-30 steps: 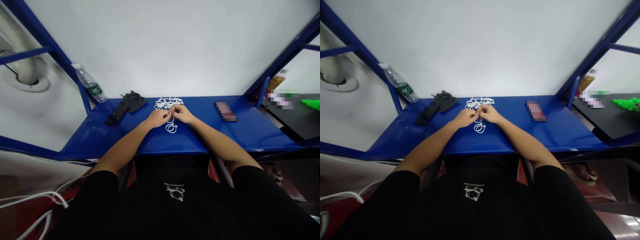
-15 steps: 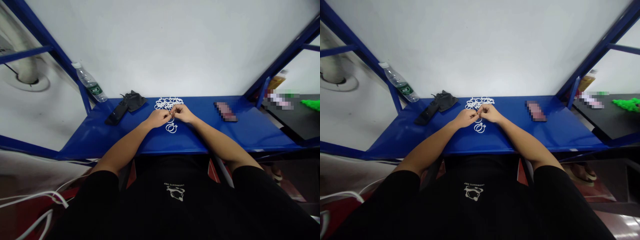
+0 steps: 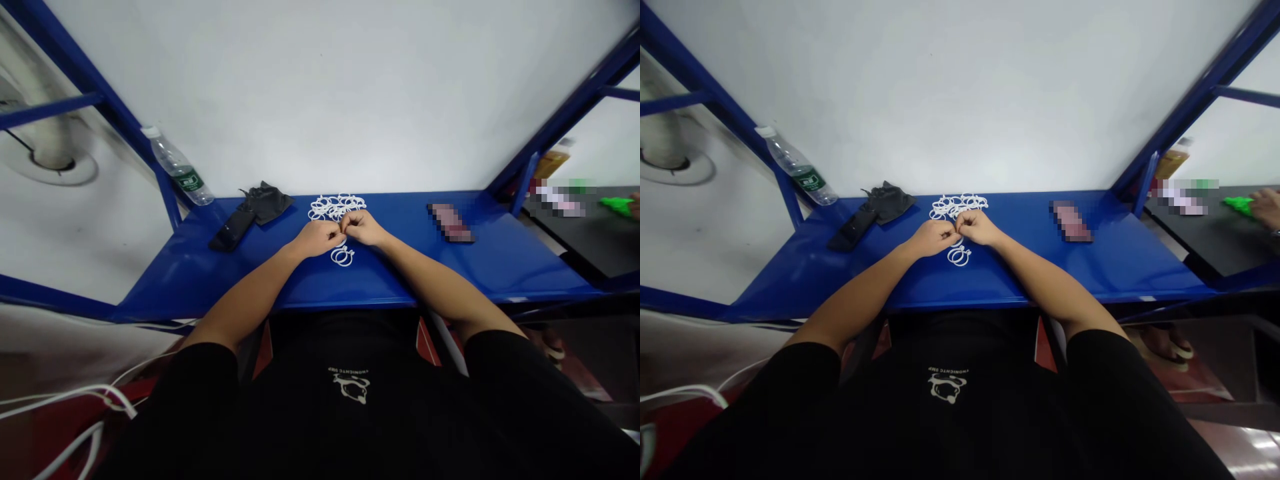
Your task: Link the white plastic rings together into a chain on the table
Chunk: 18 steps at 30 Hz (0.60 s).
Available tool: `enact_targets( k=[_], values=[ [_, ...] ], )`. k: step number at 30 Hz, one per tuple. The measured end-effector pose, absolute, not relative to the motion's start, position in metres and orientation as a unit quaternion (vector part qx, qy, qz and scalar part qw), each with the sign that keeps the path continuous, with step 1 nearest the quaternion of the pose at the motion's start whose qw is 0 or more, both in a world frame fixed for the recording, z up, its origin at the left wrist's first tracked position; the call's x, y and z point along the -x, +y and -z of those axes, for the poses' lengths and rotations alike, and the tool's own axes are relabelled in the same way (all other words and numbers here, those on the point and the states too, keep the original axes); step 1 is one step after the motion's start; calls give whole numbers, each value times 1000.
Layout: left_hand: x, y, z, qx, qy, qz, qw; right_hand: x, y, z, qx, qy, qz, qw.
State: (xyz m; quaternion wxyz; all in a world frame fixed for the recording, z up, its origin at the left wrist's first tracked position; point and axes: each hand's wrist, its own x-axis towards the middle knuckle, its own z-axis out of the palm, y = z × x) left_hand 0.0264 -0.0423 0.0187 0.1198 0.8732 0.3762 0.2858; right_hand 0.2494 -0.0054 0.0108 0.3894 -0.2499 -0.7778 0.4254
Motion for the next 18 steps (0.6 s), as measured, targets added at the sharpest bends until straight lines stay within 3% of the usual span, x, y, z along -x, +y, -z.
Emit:
enact_targets(
  k=[3,6,10,18],
  values=[
    [-23,-40,-20,-866,391,-291,112,-259,3,-10,269,-767,-422,402],
    [-20,-38,-21,-868,398,-271,116,-274,17,-6,352,-778,-311,418],
    [-21,-42,-23,-885,375,-239,141,-290,33,2,415,-830,-149,342],
    [-22,-42,-21,-883,363,-247,167,-284,33,10,408,-872,-92,255]
  ],
)
